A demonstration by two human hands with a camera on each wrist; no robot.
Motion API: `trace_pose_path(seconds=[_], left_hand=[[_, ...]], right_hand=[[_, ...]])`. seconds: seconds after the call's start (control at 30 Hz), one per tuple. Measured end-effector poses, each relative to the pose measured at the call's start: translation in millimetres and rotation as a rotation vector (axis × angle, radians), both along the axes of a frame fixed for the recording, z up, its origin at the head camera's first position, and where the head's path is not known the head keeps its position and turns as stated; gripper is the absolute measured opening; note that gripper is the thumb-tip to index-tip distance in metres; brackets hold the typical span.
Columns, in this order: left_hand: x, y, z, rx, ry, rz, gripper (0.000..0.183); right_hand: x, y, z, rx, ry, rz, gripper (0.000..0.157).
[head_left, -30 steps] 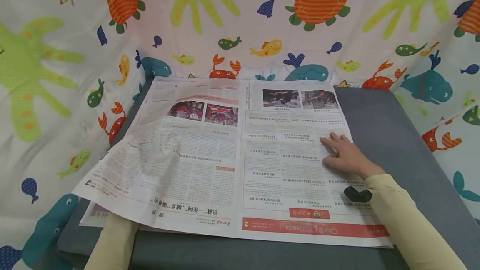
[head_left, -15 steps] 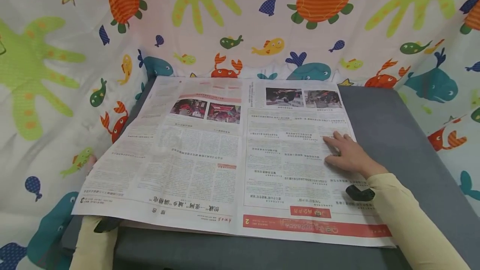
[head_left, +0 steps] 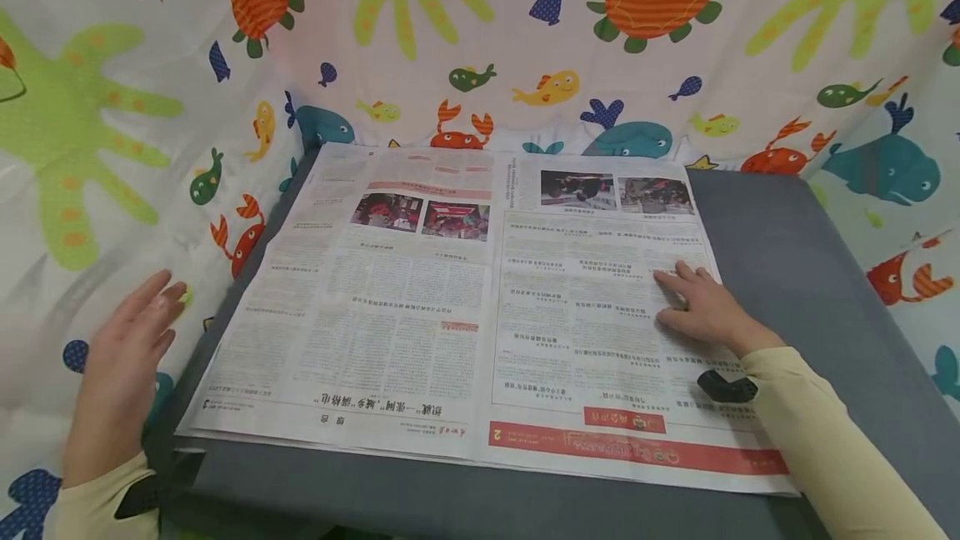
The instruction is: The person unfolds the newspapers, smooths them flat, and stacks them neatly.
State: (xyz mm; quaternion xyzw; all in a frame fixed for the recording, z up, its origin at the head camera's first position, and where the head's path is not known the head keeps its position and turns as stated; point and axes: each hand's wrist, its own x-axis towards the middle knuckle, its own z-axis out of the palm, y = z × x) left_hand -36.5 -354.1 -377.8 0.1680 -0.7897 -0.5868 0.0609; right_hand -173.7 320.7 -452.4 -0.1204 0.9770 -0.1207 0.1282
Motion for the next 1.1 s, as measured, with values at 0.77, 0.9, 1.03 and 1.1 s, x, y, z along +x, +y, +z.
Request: trace_pose_path(seconds=[0.77, 0.9, 1.03, 1.1], left_hand=[[-180.6, 245.7, -75.0, -0.958, -0.145, -0.703, 0.077], [-185.3, 251.0, -88.9, -0.981, -0.183, -0.702, 0.080], [-187.8, 254.6, -93.2, -0.976, -0.177, -0.686, 0.081], [-187.8, 255.0, -93.6, -0.981, -0.173, -0.676, 0.081]], right_hand=[[-29.3, -174.0, 4.1, -0.123, 0.059, 0.259, 0.070], [-28.4, -184.6, 1.9, -0.116, 0.074, 0.255, 0.069], [-29.8, -184.2, -2.4, -0.093, 0.064, 0.219, 0.069], [-30.6, -183.9, -4.6, -0.083, 0.061, 0.219, 0.069]])
